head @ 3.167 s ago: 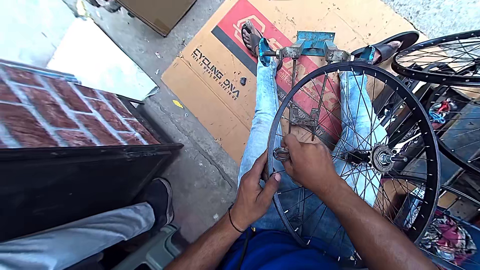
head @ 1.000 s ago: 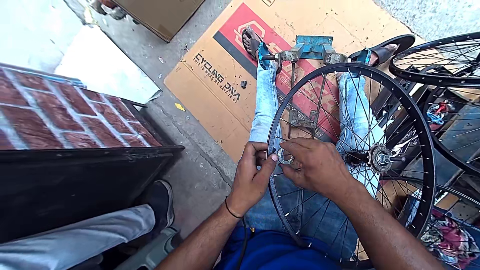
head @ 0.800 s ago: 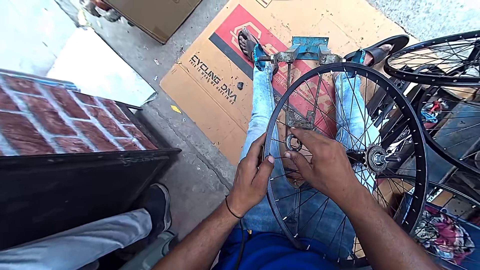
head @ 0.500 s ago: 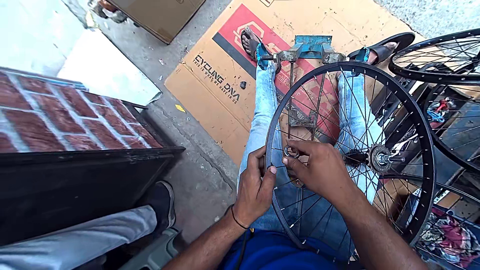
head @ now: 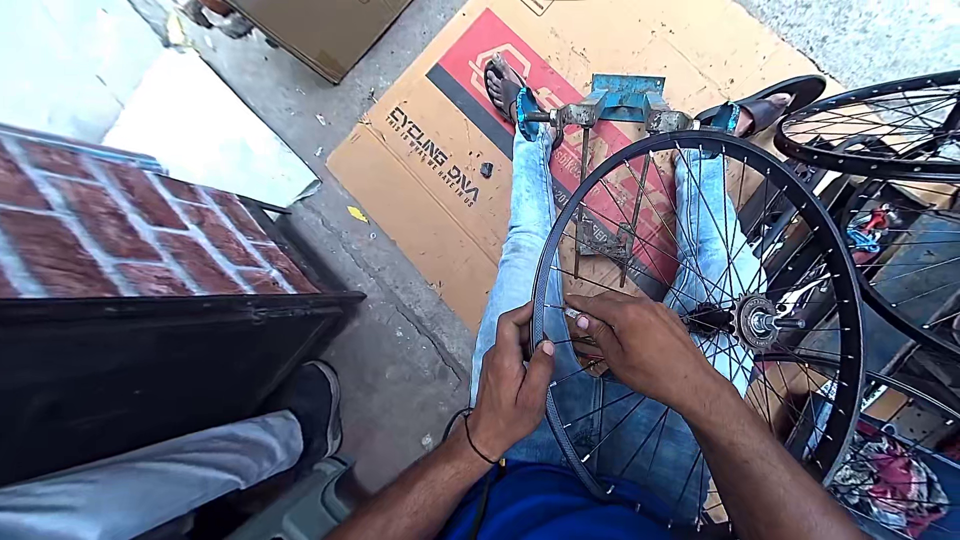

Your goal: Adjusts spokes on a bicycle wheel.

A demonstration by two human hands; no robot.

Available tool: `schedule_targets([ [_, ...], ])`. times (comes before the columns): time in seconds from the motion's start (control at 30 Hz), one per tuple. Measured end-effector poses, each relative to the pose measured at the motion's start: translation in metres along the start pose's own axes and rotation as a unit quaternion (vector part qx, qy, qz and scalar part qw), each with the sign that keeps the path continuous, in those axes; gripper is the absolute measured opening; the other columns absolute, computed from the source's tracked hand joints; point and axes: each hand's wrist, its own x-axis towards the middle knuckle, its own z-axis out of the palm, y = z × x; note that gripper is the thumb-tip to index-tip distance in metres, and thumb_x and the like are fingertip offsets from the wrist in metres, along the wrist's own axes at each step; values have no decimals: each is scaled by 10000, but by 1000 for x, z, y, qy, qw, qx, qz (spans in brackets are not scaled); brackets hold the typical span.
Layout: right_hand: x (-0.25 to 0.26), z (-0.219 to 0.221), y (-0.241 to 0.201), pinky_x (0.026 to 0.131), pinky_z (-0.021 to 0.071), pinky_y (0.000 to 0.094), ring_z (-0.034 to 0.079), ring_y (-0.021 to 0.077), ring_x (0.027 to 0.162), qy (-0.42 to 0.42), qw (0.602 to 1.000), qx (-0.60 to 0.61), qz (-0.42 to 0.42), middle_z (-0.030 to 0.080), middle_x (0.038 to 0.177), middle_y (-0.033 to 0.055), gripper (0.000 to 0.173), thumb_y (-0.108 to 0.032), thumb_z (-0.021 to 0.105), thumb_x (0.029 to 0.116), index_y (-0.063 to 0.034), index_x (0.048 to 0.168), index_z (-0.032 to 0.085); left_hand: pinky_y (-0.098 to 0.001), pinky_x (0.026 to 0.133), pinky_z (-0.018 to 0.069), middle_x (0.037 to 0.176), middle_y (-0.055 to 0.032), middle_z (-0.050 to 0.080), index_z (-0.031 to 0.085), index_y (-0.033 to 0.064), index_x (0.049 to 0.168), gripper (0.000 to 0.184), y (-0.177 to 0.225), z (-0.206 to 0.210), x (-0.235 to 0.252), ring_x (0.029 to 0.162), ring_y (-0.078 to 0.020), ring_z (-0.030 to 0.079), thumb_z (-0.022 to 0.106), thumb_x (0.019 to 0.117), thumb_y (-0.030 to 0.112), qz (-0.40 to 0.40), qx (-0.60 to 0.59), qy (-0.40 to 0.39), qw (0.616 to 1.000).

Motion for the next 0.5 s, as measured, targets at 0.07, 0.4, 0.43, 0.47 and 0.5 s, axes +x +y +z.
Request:
schedule_targets([
  [0.07, 6, 2, -2, 720, 575, 423, 710, 83, 849, 23, 997, 66, 14, 770, 1015, -91, 297, -371, 547, 1059, -311, 1268, 749, -265, 567, 540, 826, 22, 609, 432, 106, 1426, 433, 0, 1, 1, 640, -93, 595, 429, 1034, 290, 8, 0, 5, 1000],
  [0.4, 18, 17, -15, 509, 509, 455, 673, 191, 600, 66, 996, 18, 53, 710, 733, -6, 339, -380, 449, 1102, -290, 1306, 704, -247, 578, 541, 865, 19, 639, 414, 86, 1436, 460, 0, 0, -2, 651, -77, 602, 432, 1030, 302, 6, 7, -1, 1000],
  [0.43, 19, 18, -17, 504, 508, 457, 675, 186, 594, 72, 995, 21, 70, 713, 734, -12, 328, -375, 456, 1101, -302, 1313, 696, -248, 576, 542, 859, 18, 634, 413, 85, 1442, 466, 1, 0, -2, 647, -78, 600, 433, 1029, 300, 8, 5, -2, 1000],
  [0.47, 19, 19, -17, 505, 513, 448, 672, 165, 589, 74, 994, 32, 73, 712, 734, -30, 318, -378, 467, 1097, -308, 1312, 691, -249, 574, 541, 859, 19, 634, 413, 89, 1445, 468, 2, 0, -1, 645, -78, 600, 436, 1028, 300, 10, 3, -2, 1000],
  [0.5, 18, 18, -15, 515, 521, 433, 664, 137, 587, 68, 994, 49, 65, 708, 732, -55, 311, -392, 485, 1088, -305, 1313, 681, -251, 572, 544, 860, 20, 634, 415, 90, 1447, 468, 1, -1, -1, 646, -81, 601, 439, 1031, 304, 13, 0, -1, 1000],
])
